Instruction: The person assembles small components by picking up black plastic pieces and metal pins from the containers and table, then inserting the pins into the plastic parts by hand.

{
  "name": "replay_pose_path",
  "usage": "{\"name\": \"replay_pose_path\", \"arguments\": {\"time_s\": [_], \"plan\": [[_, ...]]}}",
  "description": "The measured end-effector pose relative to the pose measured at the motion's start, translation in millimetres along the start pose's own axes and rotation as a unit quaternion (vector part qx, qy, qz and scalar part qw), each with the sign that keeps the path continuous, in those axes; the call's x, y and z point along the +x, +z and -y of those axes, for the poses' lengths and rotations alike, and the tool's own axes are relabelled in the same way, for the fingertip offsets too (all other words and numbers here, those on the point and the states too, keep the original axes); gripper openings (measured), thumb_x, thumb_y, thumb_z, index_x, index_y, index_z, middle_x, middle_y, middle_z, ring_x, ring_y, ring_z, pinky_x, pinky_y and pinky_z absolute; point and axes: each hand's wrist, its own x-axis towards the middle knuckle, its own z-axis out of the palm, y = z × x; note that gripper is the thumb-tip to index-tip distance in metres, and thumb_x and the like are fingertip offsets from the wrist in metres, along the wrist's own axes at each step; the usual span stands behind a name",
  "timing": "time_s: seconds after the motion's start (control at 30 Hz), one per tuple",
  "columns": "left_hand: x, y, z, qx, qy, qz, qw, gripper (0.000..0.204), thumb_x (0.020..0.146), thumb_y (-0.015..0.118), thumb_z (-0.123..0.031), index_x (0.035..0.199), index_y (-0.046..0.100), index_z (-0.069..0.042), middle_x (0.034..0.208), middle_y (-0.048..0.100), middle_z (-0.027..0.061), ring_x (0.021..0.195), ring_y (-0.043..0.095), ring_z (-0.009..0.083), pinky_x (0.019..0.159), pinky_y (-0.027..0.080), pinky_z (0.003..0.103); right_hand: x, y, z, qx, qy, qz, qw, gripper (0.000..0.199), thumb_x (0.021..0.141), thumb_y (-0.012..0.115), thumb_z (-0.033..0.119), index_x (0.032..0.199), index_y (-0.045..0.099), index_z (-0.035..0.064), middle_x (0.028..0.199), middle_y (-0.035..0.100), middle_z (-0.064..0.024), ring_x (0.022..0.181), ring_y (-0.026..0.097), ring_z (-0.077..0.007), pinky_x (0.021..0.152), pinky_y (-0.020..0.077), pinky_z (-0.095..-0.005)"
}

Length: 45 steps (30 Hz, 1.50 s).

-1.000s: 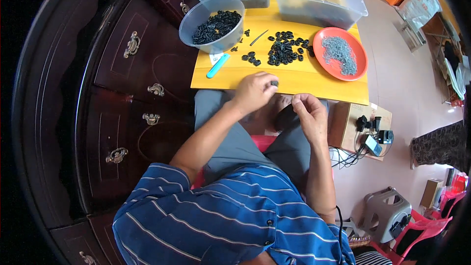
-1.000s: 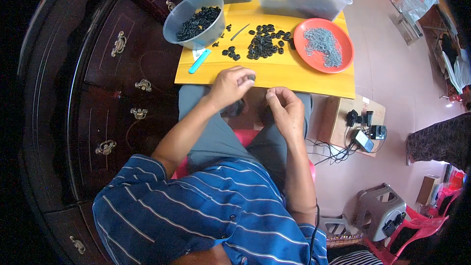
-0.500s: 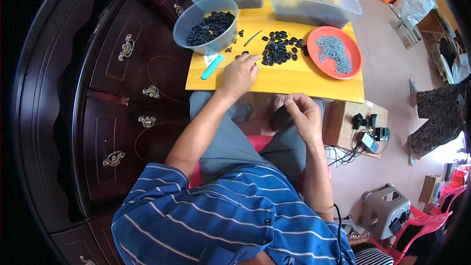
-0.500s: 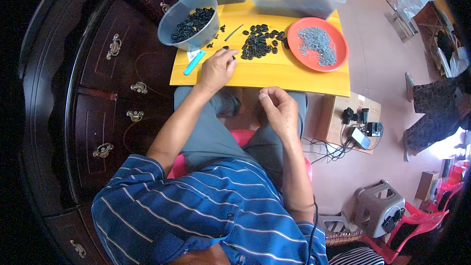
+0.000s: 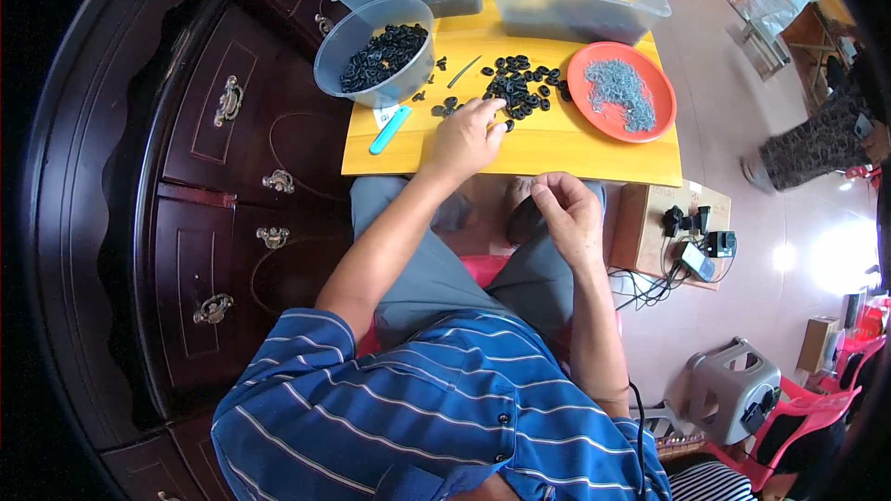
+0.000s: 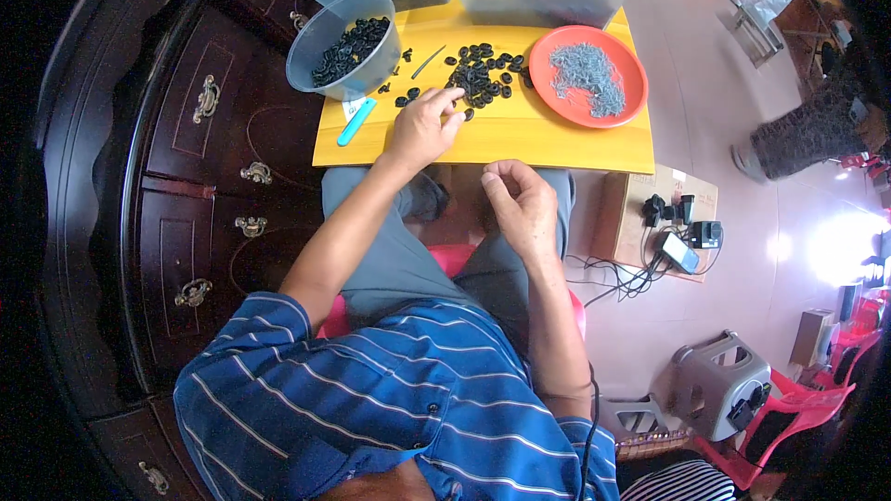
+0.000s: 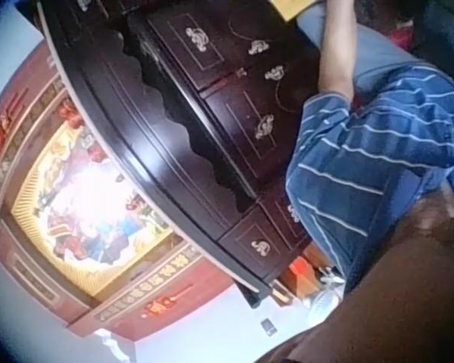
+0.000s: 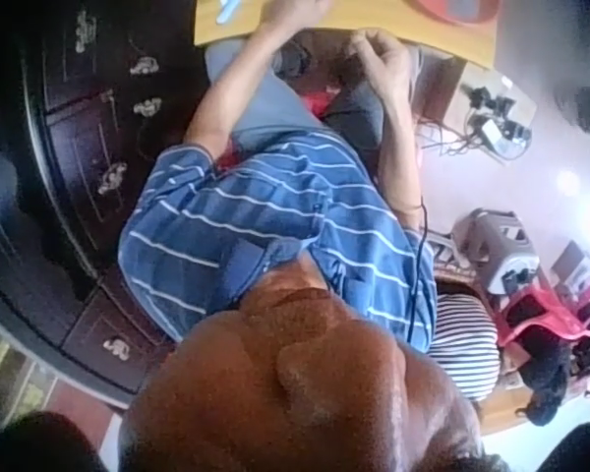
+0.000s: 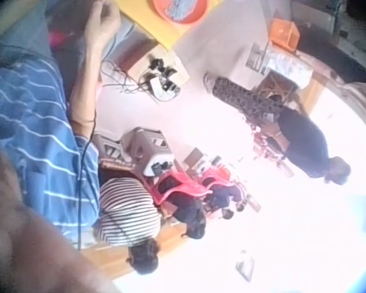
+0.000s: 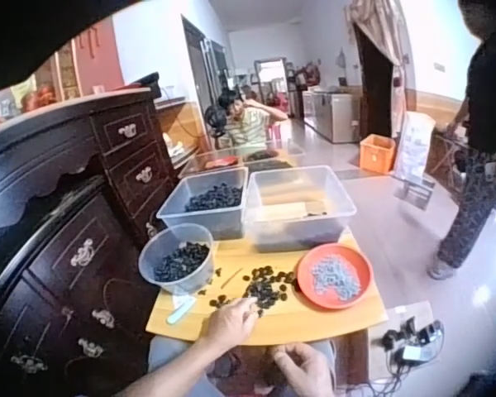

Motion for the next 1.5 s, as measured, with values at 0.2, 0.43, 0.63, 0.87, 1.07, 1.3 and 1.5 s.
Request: {"name": "replay_pose_path", "arguments": {"time_s": [0.2,0.43,0.63,0.87,1.07,1.3,1.5], "plan": [[14,2,15,0.039,-0.016,0.003,0.999,0.019,0.089,0.065,-0.017,0.103,0.071,-0.006,0.098,0.068,0.0155,0.088,0.067,0.0364,0.077,0.054,0.047,1,-1,-4,-0.002,-0.003,0.006,1.0,0.015,0.092,0.069,0.014,0.097,0.07,0.0,0.076,0.067,-0.0002,0.069,0.059,-0.0055,0.066,0.0485,-0.0238],[19,5,21,0.022,-0.021,0.006,1.0,0.017,0.087,0.067,-0.015,0.101,0.07,-0.006,0.098,0.068,0.0152,0.091,0.067,0.0364,0.079,0.055,0.046,1,-2,1,-0.018,0.004,0.006,1.0,0.014,0.093,0.068,0.013,0.098,0.07,0.0003,0.076,0.068,-0.0004,0.07,0.059,-0.0053,0.066,0.0487,-0.0238],[23,5,22,0.047,-0.015,-0.015,0.999,0.024,0.085,0.069,-0.015,0.106,0.07,-0.006,0.094,0.069,0.0135,0.087,0.068,0.0338,0.077,0.055,0.044,1,-1,2,-0.006,0.005,0.003,1.0,0.014,0.093,0.068,0.013,0.098,0.07,0.0002,0.077,0.068,-0.0004,0.071,0.059,-0.0053,0.067,0.0488,-0.0237],[28,4,26,0.091,-0.02,-0.025,0.995,0.026,0.083,0.071,-0.016,0.106,0.071,-0.006,0.087,0.068,0.0113,0.08,0.068,0.0308,0.073,0.054,0.042,-1,-2,6,-0.032,-0.009,0.001,0.999,0.014,0.093,0.069,0.013,0.098,0.07,0.0001,0.077,0.068,-0.0004,0.071,0.06,-0.0058,0.068,0.0493,-0.0242],[34,0,24,0.062,-0.041,-0.04,0.996,0.023,0.083,0.07,-0.016,0.105,0.071,-0.007,0.088,0.069,0.0114,0.081,0.068,0.0313,0.073,0.054,0.044,0,-2,4,-0.014,0.0,0.002,1.0,0.014,0.093,0.068,0.013,0.098,0.07,-0.0003,0.079,0.07,-0.0015,0.073,0.062,-0.0064,0.07,0.0504,-0.0243],[46,-1,34,0.111,-0.023,-0.011,0.993,0.016,0.083,0.07,-0.016,0.096,0.073,-0.008,0.089,0.069,0.0119,0.083,0.068,0.0334,0.075,0.055,0.044,-1,-2,9,-0.021,0.002,0.007,1.0,0.014,0.093,0.068,0.012,0.099,0.07,-0.0006,0.08,0.07,-0.002,0.074,0.063,-0.0066,0.07,0.0508,-0.0246],[54,4,33,0.115,-0.028,0.003,0.993,0.013,0.082,0.071,-0.018,0.09,0.073,-0.008,0.089,0.07,0.0118,0.085,0.068,0.0333,0.075,0.055,0.045,-1,-3,7,-0.026,-0.001,-0.005,1.0,0.014,0.092,0.068,0.013,0.097,0.07,-0.0004,0.078,0.069,-0.0018,0.072,0.062,-0.0065,0.069,0.0505,-0.0249]]}}
